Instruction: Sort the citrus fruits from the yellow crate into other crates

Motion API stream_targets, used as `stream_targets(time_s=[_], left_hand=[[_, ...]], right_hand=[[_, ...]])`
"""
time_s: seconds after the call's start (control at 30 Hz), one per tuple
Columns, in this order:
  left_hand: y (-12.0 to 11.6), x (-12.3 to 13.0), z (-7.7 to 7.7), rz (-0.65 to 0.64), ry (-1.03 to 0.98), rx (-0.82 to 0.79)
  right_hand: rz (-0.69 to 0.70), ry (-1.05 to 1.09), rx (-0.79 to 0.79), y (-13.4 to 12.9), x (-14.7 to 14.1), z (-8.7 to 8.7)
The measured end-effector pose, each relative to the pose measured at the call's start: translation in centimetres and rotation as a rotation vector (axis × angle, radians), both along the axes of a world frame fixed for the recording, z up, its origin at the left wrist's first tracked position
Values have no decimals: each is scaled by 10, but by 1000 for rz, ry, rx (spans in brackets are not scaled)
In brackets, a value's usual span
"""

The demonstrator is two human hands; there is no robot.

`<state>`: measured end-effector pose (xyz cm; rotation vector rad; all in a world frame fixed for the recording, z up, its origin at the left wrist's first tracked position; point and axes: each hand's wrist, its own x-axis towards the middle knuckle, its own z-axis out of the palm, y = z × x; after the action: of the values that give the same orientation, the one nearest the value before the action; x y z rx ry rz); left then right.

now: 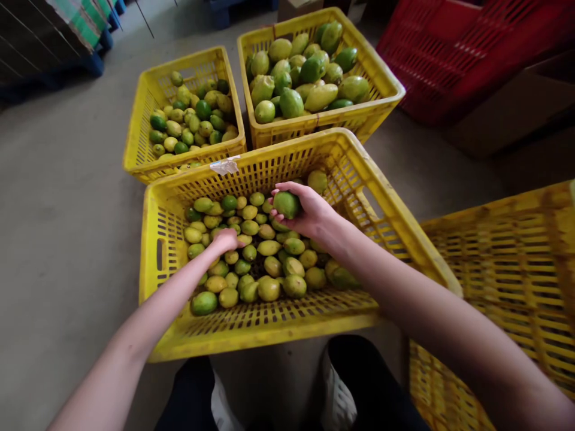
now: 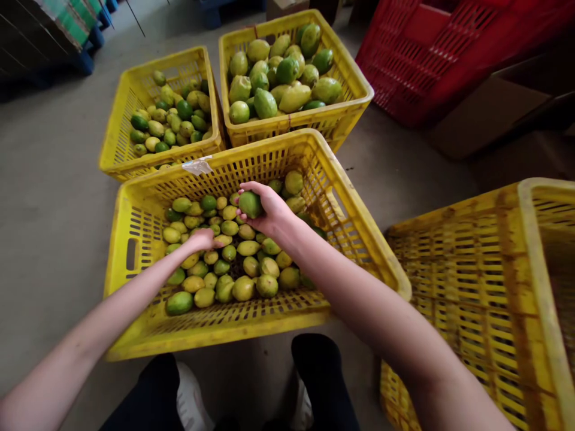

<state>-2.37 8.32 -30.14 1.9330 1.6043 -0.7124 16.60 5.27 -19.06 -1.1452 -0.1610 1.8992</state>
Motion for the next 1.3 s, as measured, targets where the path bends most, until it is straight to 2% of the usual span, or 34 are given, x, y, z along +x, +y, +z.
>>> stream_targets(time_s=[0.13, 0.23, 0.3, 0.4, 0.5, 0.67, 0.83, 1.0, 1.17, 1.3], left_hand=[[-4, -3, 22, -56, -78, 21], [-6, -8, 44, -113, -233, -69], [-9, -10, 62, -110, -389, -104], [-15, -11, 89, -88, -609, -60], [-23, -13, 106, -44, -715, -24], [-32, -19, 108, 25, -771, 44], [-34, -22, 111, 79, -867, 130], [-34, -21, 114, 178, -1040, 81], [-33, -19, 110, 290, -1141, 82], [-33, -17, 110, 370, -1219, 85]], right_hand=[[8, 2, 3, 0, 0, -3], [19, -7, 1, 1, 0, -5], [23, -33, -14, 1, 0, -5], [15, -56, -32, 1, 0, -4], [-14, -59, -37, 1, 0, -4], [-27, -85, -53, 3, -2, -11], [29, -136, -32, 2, -7, -17], [65, -171, -25, 1, -11, -15], [143, -72, 30, -3, -11, -11], [140, -47, 97, -6, -11, -6]])
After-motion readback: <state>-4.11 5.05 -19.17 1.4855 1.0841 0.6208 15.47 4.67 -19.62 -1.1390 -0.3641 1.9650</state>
